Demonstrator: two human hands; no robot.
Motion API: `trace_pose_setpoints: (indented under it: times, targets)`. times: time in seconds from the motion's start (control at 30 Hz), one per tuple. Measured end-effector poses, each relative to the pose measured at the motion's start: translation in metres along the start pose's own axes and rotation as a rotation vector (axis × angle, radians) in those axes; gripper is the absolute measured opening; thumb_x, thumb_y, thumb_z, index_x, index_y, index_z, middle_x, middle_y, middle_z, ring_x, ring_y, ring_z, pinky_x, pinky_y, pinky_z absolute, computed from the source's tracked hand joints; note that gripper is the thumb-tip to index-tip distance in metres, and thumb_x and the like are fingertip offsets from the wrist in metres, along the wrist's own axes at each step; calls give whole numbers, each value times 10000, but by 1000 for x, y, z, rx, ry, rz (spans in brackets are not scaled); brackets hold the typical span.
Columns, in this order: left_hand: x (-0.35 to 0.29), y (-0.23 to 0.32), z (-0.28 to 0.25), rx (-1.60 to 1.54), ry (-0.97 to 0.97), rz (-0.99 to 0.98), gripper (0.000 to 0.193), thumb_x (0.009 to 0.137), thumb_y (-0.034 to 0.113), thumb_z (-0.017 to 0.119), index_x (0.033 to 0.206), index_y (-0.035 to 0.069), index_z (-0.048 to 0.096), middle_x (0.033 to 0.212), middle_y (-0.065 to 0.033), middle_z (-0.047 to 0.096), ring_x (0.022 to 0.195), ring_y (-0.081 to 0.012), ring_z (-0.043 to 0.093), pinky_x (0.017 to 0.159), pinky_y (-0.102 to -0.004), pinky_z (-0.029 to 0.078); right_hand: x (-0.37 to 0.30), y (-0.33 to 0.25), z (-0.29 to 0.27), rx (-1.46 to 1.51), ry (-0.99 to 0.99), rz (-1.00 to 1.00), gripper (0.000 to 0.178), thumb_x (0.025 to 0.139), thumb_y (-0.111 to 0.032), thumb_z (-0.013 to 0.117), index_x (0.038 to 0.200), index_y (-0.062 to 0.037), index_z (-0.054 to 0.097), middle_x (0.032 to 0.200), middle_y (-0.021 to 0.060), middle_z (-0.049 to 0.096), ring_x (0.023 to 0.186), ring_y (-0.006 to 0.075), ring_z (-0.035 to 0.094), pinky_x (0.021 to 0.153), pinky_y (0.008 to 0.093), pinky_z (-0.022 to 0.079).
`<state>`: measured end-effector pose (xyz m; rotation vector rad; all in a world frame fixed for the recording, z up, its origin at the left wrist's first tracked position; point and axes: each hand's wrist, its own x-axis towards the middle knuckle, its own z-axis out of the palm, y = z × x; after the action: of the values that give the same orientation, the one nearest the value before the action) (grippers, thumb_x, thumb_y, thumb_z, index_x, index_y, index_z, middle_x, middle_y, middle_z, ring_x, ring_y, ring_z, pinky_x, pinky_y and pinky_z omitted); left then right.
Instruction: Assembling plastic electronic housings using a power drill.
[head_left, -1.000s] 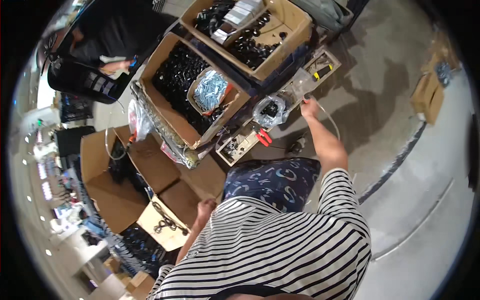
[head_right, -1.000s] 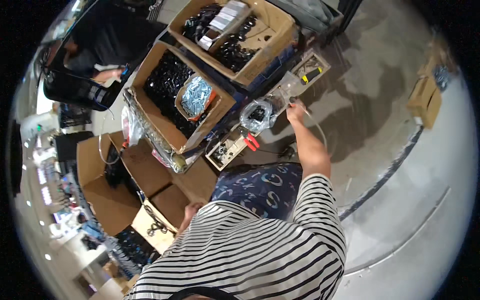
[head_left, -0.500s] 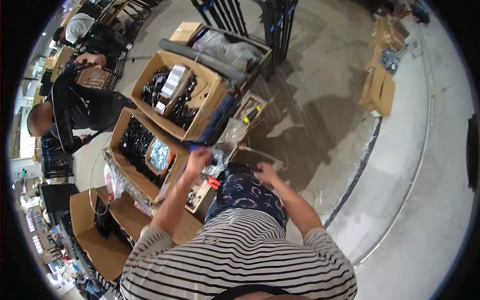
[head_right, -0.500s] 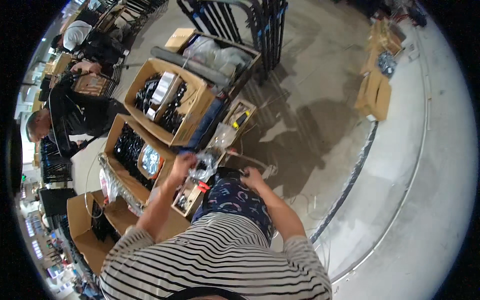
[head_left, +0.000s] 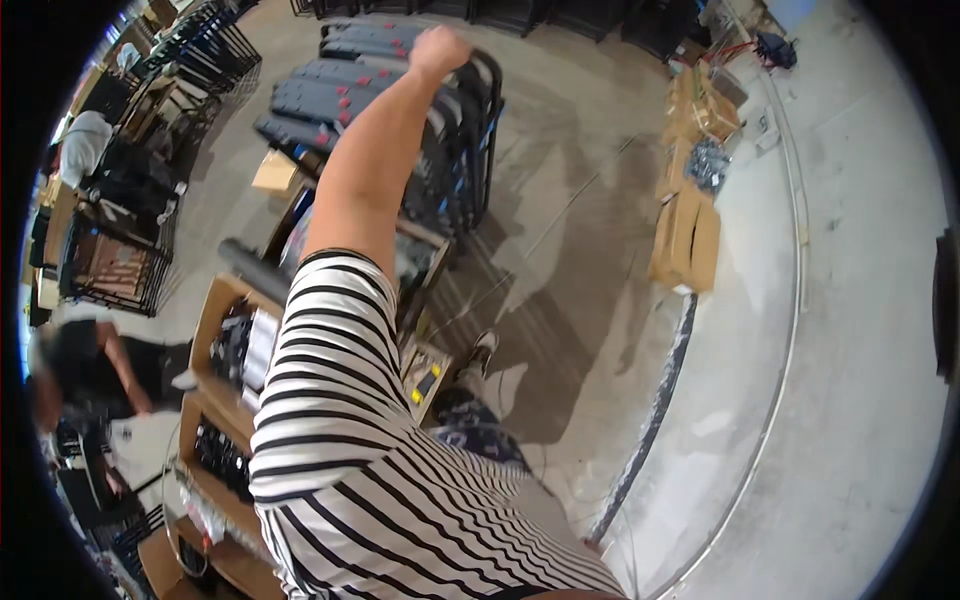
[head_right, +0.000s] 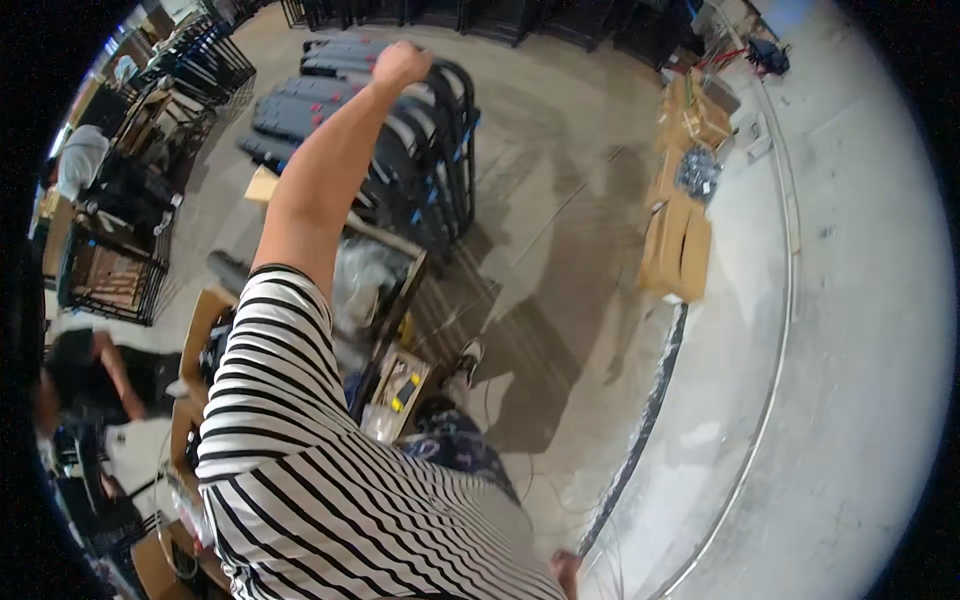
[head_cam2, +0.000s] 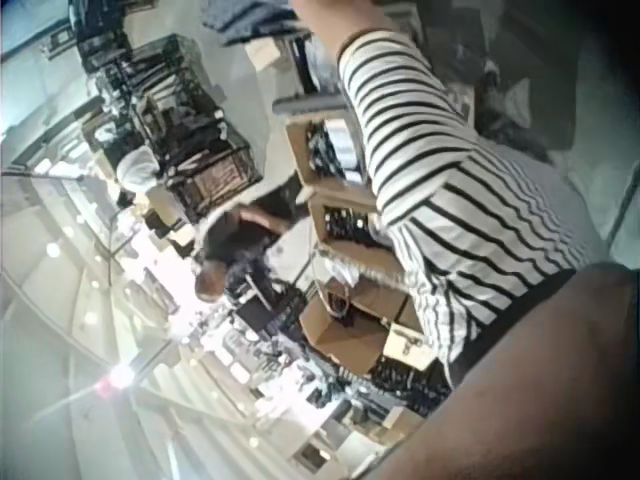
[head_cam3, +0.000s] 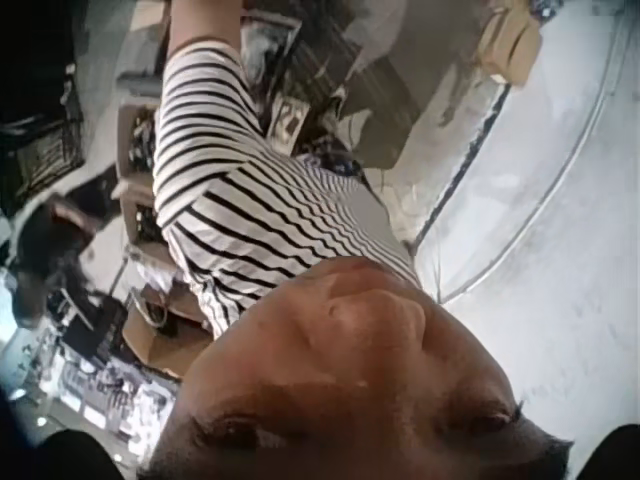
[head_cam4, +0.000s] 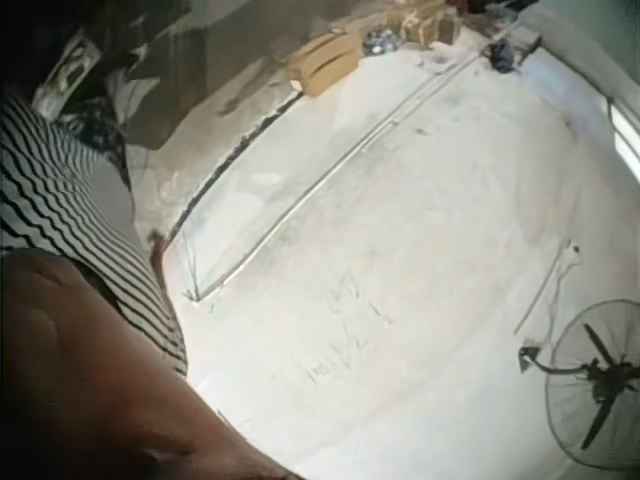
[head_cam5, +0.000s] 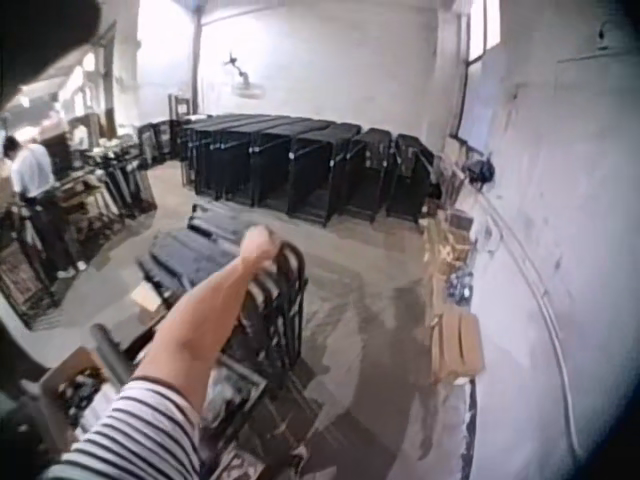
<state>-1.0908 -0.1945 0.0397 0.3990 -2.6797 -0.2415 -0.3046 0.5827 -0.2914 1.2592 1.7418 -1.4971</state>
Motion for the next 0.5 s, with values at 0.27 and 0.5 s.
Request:
trace_pose_setpoints:
  times: [0.27, 0.5]
  targets:
    - [142, -24, 111, 279, -181, -240, 462, 883, 423, 486, 1161, 104, 670, 1261, -154, 608, 1208, -301, 547, 1049, -547, 316, -10, -221, 96, -22, -60, 107, 197, 815, -217, 634, 751, -40, 576, 718, 94, 609, 634, 224, 606, 573, 397, 471]
    - [253, -79, 224, 122, -255, -369, 413, 863, 446, 559, 1123, 151, 686, 1159, -89, 669, 1132, -315, 598, 987, -410, 423, 4, -259, 102, 36, -160, 173, 185, 902, -186, 570, 896, -9, 623, 814, 83, 651, 664, 217, 626, 543, 313, 485]
